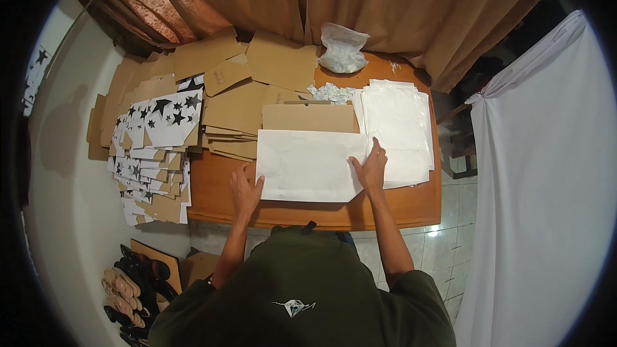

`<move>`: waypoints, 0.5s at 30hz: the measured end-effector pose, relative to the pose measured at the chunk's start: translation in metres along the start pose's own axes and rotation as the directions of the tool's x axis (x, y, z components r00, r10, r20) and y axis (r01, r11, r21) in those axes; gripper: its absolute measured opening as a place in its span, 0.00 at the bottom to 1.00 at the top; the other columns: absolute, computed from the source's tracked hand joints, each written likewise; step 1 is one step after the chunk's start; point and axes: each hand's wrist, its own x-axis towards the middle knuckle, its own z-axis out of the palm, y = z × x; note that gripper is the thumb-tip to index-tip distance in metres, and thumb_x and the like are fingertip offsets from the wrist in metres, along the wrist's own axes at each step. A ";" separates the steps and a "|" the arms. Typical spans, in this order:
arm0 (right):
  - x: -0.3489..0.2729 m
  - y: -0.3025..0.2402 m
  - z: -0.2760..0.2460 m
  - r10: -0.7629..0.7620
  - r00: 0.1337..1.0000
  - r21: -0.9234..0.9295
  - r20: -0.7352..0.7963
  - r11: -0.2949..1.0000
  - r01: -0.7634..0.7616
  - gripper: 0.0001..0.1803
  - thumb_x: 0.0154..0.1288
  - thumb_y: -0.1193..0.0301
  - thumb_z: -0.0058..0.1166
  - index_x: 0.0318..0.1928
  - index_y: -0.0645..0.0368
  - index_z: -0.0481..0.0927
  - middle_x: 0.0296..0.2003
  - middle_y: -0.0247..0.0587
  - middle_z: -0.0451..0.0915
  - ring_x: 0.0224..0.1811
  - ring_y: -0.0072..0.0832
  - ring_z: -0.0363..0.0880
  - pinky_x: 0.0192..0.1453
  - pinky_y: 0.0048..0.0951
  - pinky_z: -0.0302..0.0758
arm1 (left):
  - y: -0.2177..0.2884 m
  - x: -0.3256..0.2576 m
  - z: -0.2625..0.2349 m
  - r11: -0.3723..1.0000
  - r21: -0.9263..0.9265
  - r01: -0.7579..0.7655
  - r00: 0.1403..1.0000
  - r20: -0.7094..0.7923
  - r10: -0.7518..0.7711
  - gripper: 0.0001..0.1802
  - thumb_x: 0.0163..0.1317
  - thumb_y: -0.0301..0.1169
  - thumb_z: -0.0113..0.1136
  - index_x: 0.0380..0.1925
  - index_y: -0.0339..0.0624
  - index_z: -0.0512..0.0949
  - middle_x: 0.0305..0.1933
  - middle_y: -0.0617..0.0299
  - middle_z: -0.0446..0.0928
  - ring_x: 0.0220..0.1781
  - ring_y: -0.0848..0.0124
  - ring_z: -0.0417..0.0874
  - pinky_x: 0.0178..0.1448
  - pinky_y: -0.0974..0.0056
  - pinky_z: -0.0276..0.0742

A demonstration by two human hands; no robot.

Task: Assembling cardboard shoeboxes, lining them with paper, and placing them on a shelf.

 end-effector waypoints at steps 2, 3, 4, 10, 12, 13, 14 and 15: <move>-0.012 -0.022 -0.004 -0.230 0.967 -0.253 -0.107 0.947 0.197 0.39 0.56 0.69 0.73 0.66 0.59 0.68 0.54 0.56 0.72 0.56 0.50 0.74 0.59 0.46 0.75 | 0.010 -0.005 -0.002 0.928 0.219 -0.303 0.918 -0.196 0.346 0.17 0.65 0.31 0.65 0.51 0.37 0.78 0.52 0.47 0.79 0.55 0.48 0.78 0.58 0.49 0.75; -0.016 -0.031 -0.006 -0.314 0.950 -0.217 0.001 0.927 0.306 0.35 0.57 0.71 0.71 0.64 0.59 0.71 0.55 0.56 0.72 0.59 0.52 0.72 0.61 0.48 0.73 | 0.012 -0.002 0.001 0.928 0.218 -0.302 0.919 -0.192 0.345 0.17 0.65 0.31 0.65 0.51 0.37 0.78 0.52 0.47 0.79 0.55 0.48 0.78 0.58 0.49 0.75; -0.020 -0.037 -0.005 -0.397 0.912 -0.168 0.104 0.897 0.409 0.31 0.57 0.73 0.69 0.62 0.59 0.74 0.56 0.56 0.73 0.62 0.53 0.69 0.63 0.49 0.72 | 0.014 0.007 0.006 0.891 0.112 -0.440 0.895 -0.022 0.445 0.17 0.64 0.30 0.64 0.52 0.38 0.78 0.53 0.47 0.78 0.55 0.47 0.77 0.58 0.49 0.75; -0.027 -0.038 0.038 -0.516 0.741 -0.270 0.429 0.710 0.651 0.28 0.56 0.64 0.69 0.58 0.53 0.79 0.56 0.50 0.74 0.62 0.50 0.70 0.66 0.54 0.68 | 0.016 0.038 0.060 0.653 0.100 -0.751 0.597 0.524 0.607 0.27 0.58 0.29 0.70 0.58 0.42 0.75 0.59 0.47 0.74 0.62 0.48 0.74 0.59 0.47 0.75; -0.030 -0.037 0.046 -0.463 0.745 -0.258 0.480 0.737 0.624 0.29 0.56 0.60 0.70 0.58 0.52 0.79 0.56 0.51 0.74 0.63 0.50 0.69 0.68 0.55 0.67 | 0.018 0.038 0.066 0.602 0.171 -0.780 0.576 0.573 0.583 0.28 0.56 0.30 0.71 0.58 0.42 0.75 0.61 0.48 0.72 0.63 0.48 0.73 0.60 0.47 0.76; -0.031 -0.036 0.049 -0.479 0.730 -0.283 0.488 0.704 0.652 0.32 0.57 0.57 0.69 0.61 0.52 0.78 0.59 0.51 0.73 0.65 0.50 0.69 0.69 0.54 0.66 | 0.012 0.040 0.070 0.584 0.215 -0.783 0.581 0.590 0.561 0.30 0.55 0.32 0.72 0.59 0.42 0.74 0.62 0.48 0.71 0.63 0.47 0.74 0.60 0.47 0.76; -0.032 -0.036 0.052 -0.495 0.713 -0.307 0.497 0.668 0.678 0.34 0.58 0.54 0.69 0.63 0.51 0.77 0.61 0.52 0.73 0.66 0.50 0.69 0.71 0.54 0.66 | 0.007 0.042 0.074 0.564 0.259 -0.784 0.587 0.606 0.537 0.32 0.54 0.33 0.73 0.60 0.41 0.74 0.64 0.48 0.70 0.63 0.47 0.74 0.60 0.47 0.77; -0.034 -0.034 0.054 -0.476 0.701 -0.316 0.530 0.657 0.685 0.32 0.65 0.53 0.63 0.66 0.51 0.76 0.65 0.55 0.71 0.68 0.52 0.67 0.74 0.55 0.63 | 0.000 0.043 0.077 0.565 0.258 -0.783 0.586 0.608 0.535 0.32 0.54 0.33 0.73 0.60 0.41 0.74 0.64 0.48 0.70 0.63 0.47 0.74 0.60 0.47 0.77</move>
